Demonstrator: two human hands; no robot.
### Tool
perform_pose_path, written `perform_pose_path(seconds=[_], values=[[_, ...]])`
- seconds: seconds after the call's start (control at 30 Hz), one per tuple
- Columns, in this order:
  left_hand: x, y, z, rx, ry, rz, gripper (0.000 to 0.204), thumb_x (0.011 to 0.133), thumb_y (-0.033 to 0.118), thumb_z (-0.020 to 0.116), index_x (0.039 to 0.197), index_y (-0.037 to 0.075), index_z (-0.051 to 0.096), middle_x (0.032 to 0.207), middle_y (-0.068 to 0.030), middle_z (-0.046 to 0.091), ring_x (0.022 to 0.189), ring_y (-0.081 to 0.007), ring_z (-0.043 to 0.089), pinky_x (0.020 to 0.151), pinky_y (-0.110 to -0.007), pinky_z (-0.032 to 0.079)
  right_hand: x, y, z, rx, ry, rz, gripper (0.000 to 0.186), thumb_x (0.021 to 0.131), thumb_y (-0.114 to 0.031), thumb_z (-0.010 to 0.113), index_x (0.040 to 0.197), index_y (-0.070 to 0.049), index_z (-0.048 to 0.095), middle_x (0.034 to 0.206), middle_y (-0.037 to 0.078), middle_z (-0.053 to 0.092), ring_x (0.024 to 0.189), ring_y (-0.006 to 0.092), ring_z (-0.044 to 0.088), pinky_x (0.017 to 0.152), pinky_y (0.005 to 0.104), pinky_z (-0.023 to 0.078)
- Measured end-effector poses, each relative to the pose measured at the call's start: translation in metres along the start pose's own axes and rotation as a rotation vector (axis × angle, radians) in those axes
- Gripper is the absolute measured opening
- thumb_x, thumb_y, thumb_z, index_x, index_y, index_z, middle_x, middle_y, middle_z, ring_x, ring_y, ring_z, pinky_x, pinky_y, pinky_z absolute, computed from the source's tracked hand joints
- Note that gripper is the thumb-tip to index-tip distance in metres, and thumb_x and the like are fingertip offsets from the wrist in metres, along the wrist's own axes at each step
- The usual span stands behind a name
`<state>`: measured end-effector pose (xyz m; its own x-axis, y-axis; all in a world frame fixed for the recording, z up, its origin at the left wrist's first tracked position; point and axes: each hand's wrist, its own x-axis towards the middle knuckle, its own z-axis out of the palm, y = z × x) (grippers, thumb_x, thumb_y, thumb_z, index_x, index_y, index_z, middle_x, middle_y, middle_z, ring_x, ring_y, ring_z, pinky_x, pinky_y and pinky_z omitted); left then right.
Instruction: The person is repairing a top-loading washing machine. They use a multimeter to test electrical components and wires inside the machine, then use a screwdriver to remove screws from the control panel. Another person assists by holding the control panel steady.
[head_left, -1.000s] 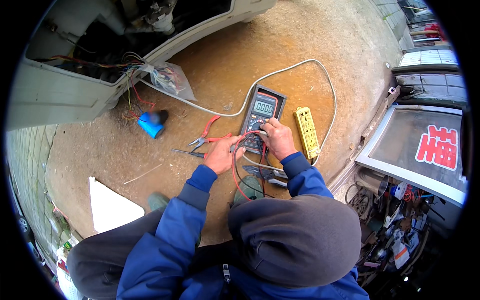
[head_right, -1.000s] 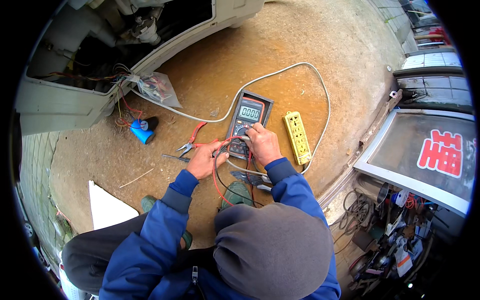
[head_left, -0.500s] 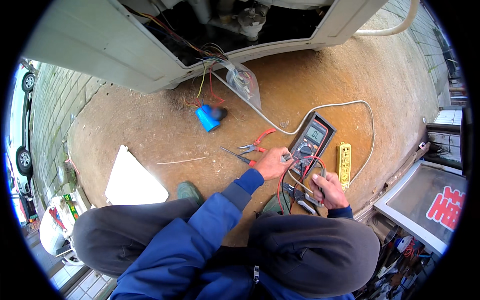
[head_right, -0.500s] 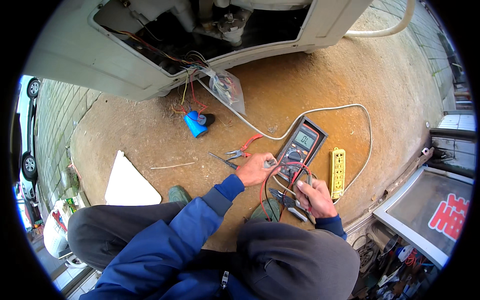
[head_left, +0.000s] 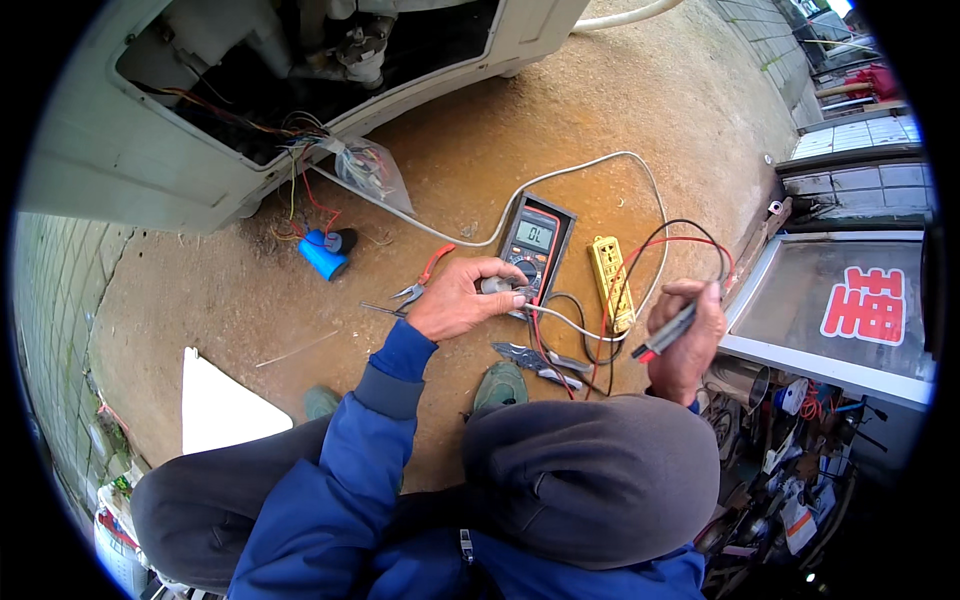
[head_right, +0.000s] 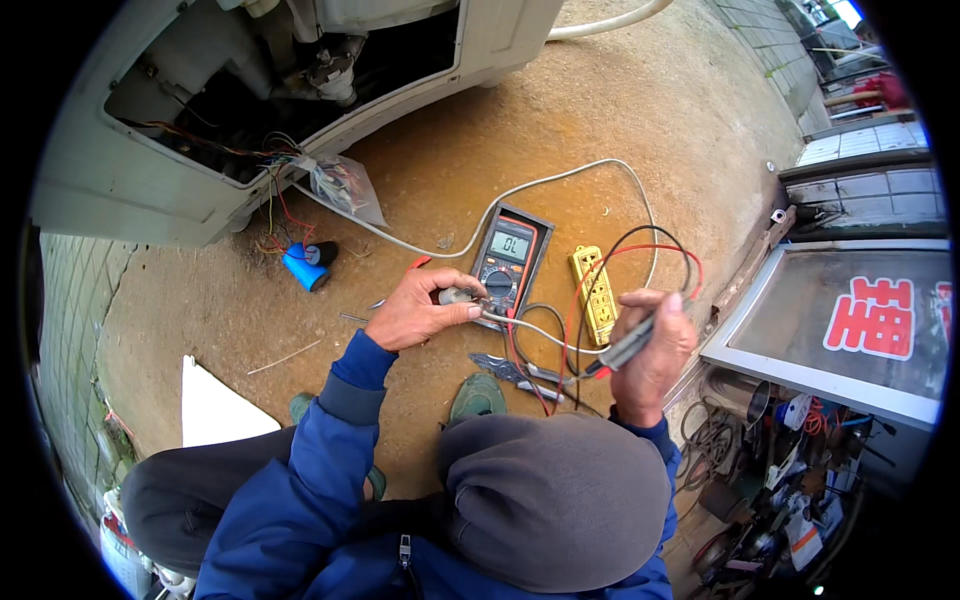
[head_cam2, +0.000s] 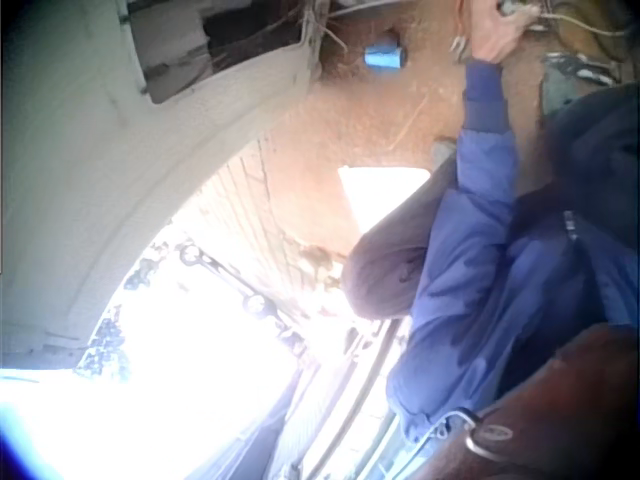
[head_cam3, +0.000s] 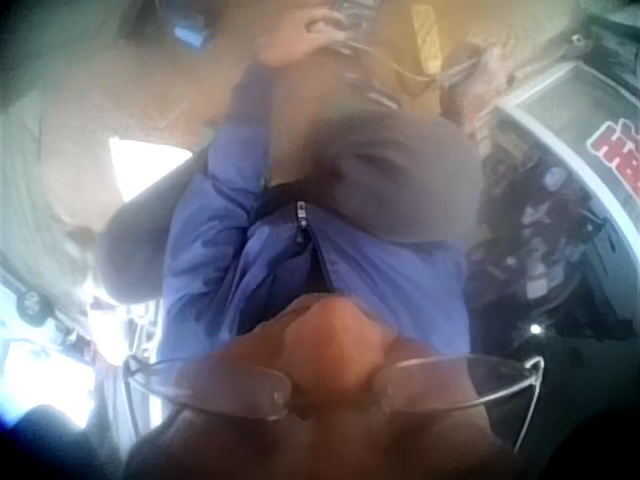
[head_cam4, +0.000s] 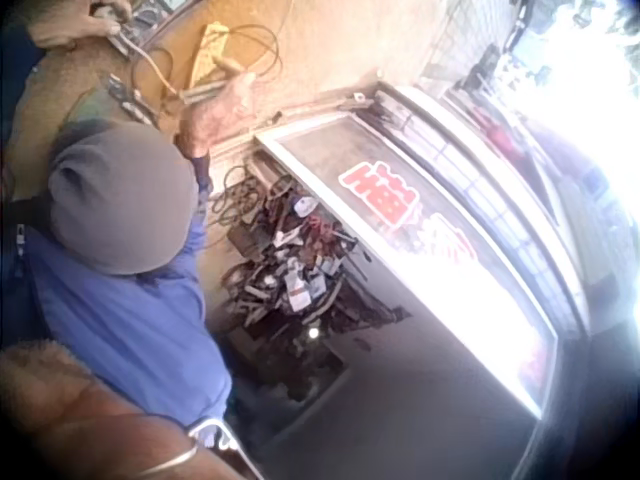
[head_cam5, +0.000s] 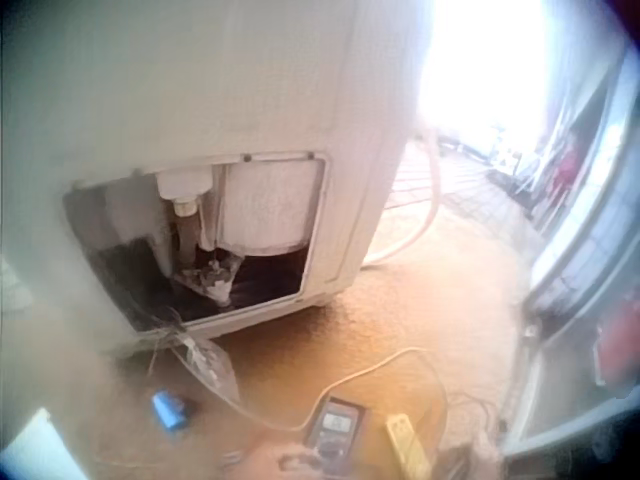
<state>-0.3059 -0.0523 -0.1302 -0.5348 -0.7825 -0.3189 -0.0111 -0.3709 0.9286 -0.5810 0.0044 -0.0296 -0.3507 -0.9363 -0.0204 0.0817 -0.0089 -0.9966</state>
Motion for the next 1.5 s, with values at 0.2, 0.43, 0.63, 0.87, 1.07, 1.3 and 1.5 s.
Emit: perform_pose_path(seconds=[0.2,0.43,0.63,0.87,1.07,1.3,1.5], values=[[-0.012,0.006,-0.011,0.012,0.011,-0.058,0.030,0.093,0.008,0.078,0.122,0.000,0.074,0.103,-0.0031,0.074,0.091,-0.0087,0.065,0.081,-0.026,0.055,-0.026,0.060,0.048,0.047,-0.078,0.071,0.020,0.103,-0.013,0.070,0.111,0.005,0.073,0.088,0.009,0.071,0.075,0.0173,0.072,0.067,0.0297,0.058],[-0.012,-0.003,-0.005,-0.072,0.056,-0.014,0.038,0.094,0.003,0.076,0.131,-0.002,0.070,0.102,-0.0009,0.072,0.086,-0.0064,0.062,0.075,-0.023,0.051,-0.042,0.084,0.045,0.081,-0.113,0.222,0.012,0.097,-0.001,0.070,0.108,0.005,0.070,0.097,0.012,0.074,0.084,0.0178,0.073,0.077,0.0306,0.060],[-0.008,-0.021,0.000,-0.330,0.014,0.024,0.039,0.098,0.002,0.071,0.136,-0.003,0.062,0.125,-0.0092,0.070,0.110,-0.0152,0.069,0.097,-0.030,0.058,-0.039,0.083,0.047,0.235,-0.020,0.219,0.011,0.100,-0.006,0.069,0.102,0.004,0.065,0.093,0.013,0.073,0.079,0.0168,0.071,0.073,0.0305,0.059],[0.001,-0.032,0.029,-0.780,0.193,0.057,0.037,0.104,0.009,0.066,0.138,0.001,0.056,0.125,-0.0085,0.067,0.103,-0.0148,0.069,0.092,-0.029,0.059,-0.046,0.079,0.057,-0.027,-0.220,0.099,0.012,0.098,-0.007,0.073,0.104,0.003,0.069,0.093,0.009,0.070,0.081,0.0131,0.067,0.070,0.0284,0.054],[0.002,-0.029,0.045,-0.869,0.192,0.068,0.033,0.105,0.011,0.065,0.135,0.002,0.056,0.125,-0.0078,0.065,0.103,-0.0141,0.067,0.093,-0.031,0.058,-0.054,0.083,0.071,-0.005,-0.370,0.198,0.010,0.093,-0.001,0.074,0.102,0.003,0.072,0.097,0.009,0.071,0.078,0.0135,0.066,0.074,0.0280,0.055],[0.001,-0.030,0.044,-0.749,0.168,0.069,0.041,0.102,0.011,0.069,0.140,0.003,0.054,0.124,-0.0083,0.066,0.098,-0.0128,0.067,0.087,-0.028,0.059,-0.060,0.090,0.070,-0.056,-0.247,0.549,0.021,0.101,-0.013,0.069,0.113,0.004,0.073,0.082,0.005,0.069,0.067,0.0090,0.061,0.058,0.0256,0.050],[-0.001,-0.033,0.033,-0.552,0.061,0.063,0.040,0.100,0.003,0.070,0.138,-0.001,0.057,0.127,-0.0094,0.066,0.107,-0.0149,0.069,0.095,-0.032,0.059,-0.056,0.095,0.059,0.034,-0.300,0.542,0.018,0.100,-0.009,0.067,0.109,0.005,0.072,0.081,0.010,0.070,0.060,0.0130,0.063,0.055,0.0267,0.050]])
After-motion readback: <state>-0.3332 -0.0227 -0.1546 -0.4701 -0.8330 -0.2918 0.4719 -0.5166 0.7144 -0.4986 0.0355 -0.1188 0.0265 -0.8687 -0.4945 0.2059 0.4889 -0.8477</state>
